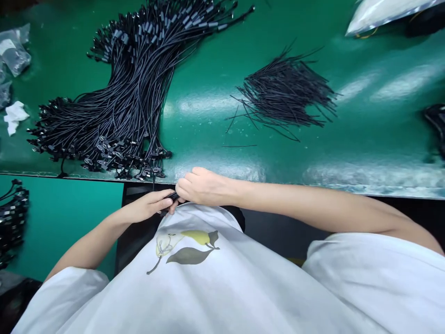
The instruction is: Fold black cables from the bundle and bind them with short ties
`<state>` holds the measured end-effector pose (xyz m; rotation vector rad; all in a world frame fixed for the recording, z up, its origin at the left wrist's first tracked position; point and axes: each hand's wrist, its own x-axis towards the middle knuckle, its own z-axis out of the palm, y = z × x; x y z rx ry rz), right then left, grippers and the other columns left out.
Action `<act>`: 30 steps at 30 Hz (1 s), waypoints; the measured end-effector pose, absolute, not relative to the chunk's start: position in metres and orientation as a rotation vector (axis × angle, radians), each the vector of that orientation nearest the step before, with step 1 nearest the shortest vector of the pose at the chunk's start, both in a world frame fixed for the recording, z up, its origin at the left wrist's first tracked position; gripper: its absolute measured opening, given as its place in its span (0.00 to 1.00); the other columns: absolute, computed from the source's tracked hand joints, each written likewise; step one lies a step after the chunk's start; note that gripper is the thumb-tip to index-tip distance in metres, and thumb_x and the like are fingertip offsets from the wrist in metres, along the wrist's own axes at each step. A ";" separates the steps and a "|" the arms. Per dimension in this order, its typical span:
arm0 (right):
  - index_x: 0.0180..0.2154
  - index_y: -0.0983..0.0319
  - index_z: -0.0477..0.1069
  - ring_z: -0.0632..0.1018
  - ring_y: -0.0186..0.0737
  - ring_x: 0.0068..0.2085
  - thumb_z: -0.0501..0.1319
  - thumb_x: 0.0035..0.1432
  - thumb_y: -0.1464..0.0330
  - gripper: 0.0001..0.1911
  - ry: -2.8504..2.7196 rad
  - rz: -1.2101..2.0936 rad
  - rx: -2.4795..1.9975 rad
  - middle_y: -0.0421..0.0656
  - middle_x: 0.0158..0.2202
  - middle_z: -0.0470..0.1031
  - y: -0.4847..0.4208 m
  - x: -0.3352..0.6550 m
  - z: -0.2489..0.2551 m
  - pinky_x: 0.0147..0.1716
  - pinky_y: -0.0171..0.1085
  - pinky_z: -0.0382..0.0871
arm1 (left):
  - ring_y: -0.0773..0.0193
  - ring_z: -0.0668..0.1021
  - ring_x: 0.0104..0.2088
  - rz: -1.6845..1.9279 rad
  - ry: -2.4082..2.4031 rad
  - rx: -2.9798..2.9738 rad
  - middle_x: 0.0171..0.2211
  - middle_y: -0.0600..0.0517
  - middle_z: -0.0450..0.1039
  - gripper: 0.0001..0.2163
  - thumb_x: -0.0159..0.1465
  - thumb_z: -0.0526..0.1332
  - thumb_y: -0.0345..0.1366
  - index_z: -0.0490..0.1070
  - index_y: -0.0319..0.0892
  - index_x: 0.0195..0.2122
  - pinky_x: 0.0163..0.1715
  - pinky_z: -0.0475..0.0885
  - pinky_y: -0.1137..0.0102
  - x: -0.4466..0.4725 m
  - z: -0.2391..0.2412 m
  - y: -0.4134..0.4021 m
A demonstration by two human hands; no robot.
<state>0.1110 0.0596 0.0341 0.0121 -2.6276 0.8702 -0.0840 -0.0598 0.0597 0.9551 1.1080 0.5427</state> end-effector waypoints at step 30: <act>0.37 0.61 0.64 0.74 0.31 0.26 0.52 0.67 0.61 0.10 -1.702 1.753 -0.707 0.36 0.25 0.70 0.027 0.069 0.009 0.32 0.33 0.68 | 0.70 0.71 0.23 1.394 1.182 0.277 0.26 0.54 0.67 0.11 0.63 0.62 0.42 0.70 0.38 0.38 0.21 0.67 0.76 -0.054 0.032 -0.022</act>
